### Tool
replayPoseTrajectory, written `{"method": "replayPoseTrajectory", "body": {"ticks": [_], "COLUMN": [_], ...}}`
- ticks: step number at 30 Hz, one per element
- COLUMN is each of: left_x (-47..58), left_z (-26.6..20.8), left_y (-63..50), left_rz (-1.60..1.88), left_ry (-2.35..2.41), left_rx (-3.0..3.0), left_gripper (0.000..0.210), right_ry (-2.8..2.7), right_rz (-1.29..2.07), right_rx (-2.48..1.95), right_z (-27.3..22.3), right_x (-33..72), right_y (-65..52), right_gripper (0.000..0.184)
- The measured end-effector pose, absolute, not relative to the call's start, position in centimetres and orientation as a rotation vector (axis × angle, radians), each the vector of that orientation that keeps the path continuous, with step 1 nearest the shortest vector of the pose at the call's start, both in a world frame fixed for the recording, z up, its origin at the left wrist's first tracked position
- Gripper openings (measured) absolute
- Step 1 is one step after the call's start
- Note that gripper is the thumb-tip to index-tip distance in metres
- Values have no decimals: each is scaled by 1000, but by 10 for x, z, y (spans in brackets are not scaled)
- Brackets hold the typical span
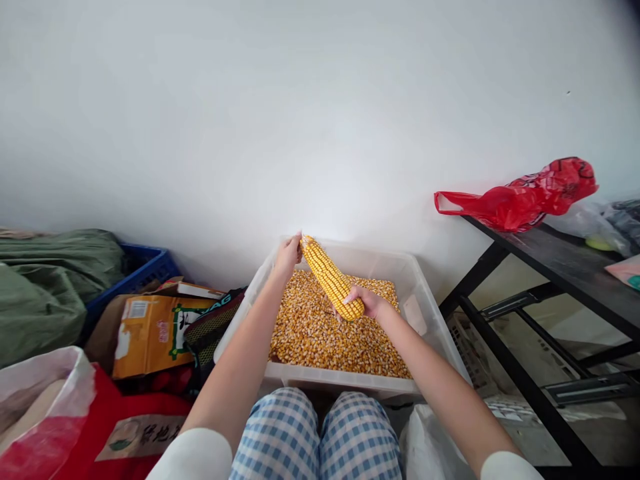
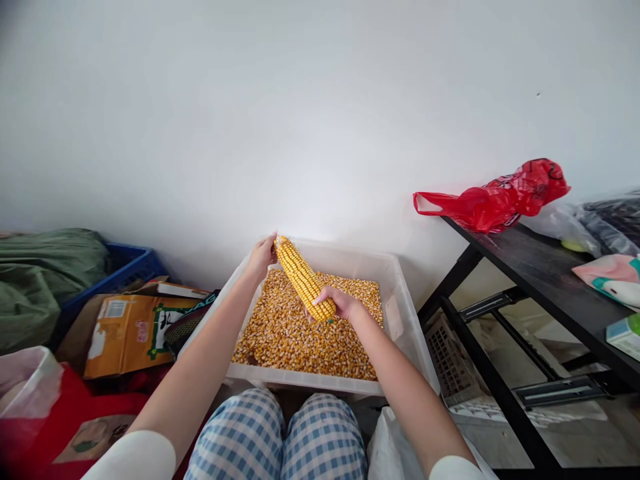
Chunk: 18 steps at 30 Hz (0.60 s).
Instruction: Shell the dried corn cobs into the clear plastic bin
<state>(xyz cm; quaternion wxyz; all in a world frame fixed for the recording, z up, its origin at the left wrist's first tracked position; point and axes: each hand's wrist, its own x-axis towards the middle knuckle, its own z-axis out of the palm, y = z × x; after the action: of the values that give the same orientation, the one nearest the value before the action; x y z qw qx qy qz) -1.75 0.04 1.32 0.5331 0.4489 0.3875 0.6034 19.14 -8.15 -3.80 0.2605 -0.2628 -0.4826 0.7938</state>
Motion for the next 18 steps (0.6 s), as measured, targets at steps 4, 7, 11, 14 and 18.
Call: {"method": "replayPoseTrajectory", "body": {"ticks": [4, 7, 11, 14, 18], "left_x": [-17, -16, -26, -29, -14], "left_z": [9, 7, 12, 17, 18], "left_y": [4, 8, 9, 3, -12], "left_rz": [1443, 1488, 1512, 1375, 1096], "left_ry": [817, 623, 336, 278, 499], "left_rx": [915, 663, 420, 567, 1006], "left_gripper": [32, 24, 25, 35, 41], "right_ry": [-1272, -1193, -1070, -990, -941], "right_rz": [2150, 2139, 2117, 2117, 2080], "right_rx": [-654, -559, -423, -349, -324], "right_z": [-36, -33, -29, -24, -18], "right_x": [187, 181, 179, 181, 185], "right_y": [-83, -85, -87, -87, -86], "right_gripper": [38, 40, 43, 45, 47]}}
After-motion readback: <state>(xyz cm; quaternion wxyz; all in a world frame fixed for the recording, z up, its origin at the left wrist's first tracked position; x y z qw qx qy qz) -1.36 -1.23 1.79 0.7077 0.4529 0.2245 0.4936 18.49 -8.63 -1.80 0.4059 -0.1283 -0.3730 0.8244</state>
